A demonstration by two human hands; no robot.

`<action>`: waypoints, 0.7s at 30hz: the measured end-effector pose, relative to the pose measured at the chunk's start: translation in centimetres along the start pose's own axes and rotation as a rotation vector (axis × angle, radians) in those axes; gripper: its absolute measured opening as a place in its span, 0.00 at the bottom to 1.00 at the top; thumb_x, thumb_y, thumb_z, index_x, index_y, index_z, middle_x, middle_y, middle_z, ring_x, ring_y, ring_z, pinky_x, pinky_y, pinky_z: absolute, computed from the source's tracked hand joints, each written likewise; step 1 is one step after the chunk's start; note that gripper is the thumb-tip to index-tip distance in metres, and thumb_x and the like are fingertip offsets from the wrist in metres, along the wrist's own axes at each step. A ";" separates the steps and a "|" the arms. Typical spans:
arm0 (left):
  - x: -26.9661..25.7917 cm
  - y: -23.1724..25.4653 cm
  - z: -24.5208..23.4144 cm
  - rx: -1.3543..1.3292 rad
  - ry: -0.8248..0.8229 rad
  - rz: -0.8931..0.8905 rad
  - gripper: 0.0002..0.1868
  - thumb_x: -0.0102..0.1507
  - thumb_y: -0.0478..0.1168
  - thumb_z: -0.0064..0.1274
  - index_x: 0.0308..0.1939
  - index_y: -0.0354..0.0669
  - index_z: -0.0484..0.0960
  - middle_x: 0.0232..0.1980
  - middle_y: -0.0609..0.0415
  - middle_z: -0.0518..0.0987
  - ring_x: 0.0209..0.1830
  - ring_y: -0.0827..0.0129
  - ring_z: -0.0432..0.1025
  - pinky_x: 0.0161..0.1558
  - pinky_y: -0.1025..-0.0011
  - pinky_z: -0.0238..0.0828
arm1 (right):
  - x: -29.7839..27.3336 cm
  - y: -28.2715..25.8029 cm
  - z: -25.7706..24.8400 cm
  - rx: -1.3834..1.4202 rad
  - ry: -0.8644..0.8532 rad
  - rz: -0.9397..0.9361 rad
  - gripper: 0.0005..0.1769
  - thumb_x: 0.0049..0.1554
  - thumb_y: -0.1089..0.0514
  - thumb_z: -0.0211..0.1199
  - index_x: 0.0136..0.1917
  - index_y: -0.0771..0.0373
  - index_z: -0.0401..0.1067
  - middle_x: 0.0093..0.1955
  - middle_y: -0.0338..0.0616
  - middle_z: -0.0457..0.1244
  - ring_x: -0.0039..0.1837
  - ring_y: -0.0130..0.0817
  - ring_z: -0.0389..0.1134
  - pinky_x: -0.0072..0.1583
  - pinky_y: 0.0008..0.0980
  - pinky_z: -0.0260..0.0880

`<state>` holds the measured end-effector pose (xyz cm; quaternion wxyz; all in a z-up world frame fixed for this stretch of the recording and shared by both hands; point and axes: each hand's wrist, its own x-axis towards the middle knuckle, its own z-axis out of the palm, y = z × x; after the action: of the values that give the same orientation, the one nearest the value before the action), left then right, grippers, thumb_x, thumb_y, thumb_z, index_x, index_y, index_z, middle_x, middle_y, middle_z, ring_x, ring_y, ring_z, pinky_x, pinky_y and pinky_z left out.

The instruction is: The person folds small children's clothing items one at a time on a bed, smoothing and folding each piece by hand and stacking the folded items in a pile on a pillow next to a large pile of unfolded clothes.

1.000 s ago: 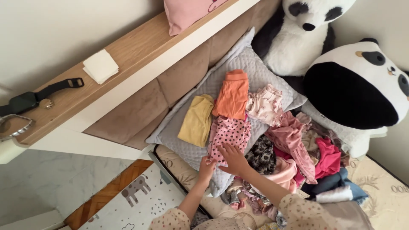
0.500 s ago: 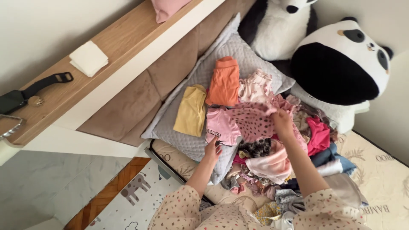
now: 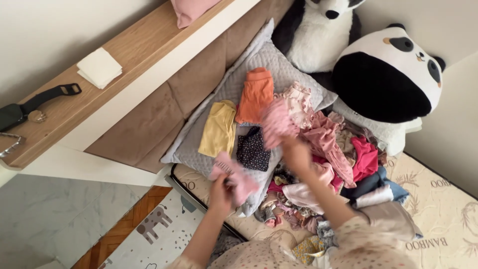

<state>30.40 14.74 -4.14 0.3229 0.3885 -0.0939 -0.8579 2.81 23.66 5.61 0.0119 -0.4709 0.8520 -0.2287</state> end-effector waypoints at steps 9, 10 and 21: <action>-5.8 3.3 -8.1 0.022 0.202 0.144 0.06 0.62 0.37 0.52 0.42 0.39 0.79 0.35 0.54 0.79 0.32 0.67 0.73 0.33 0.66 0.69 | -2.0 -3.1 12.4 -0.085 -0.264 -0.357 0.35 0.45 0.57 0.64 0.67 0.63 0.69 0.64 0.59 0.64 0.62 0.58 0.67 0.60 0.51 0.68; -6.0 2.9 -8.7 0.026 0.228 0.142 0.07 0.62 0.37 0.52 0.41 0.38 0.79 0.35 0.53 0.78 0.31 0.65 0.72 0.32 0.65 0.68 | -1.3 -4.3 10.4 -0.109 -0.352 -0.332 0.39 0.42 0.50 0.70 0.66 0.63 0.70 0.63 0.58 0.64 0.63 0.57 0.66 0.63 0.55 0.66; -5.4 4.4 -5.5 0.037 0.266 0.086 0.09 0.61 0.35 0.54 0.45 0.38 0.78 0.37 0.55 0.79 0.35 0.67 0.74 0.38 0.65 0.70 | 14.5 2.4 14.6 -0.428 -0.141 -0.521 0.46 0.47 0.59 0.65 0.78 0.59 0.56 0.74 0.56 0.56 0.74 0.51 0.59 0.71 0.42 0.63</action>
<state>39.11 15.24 -2.79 0.3616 0.5004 -0.0826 -0.7823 -3.72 7.54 -5.57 -0.0870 -0.6793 0.7287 -0.0071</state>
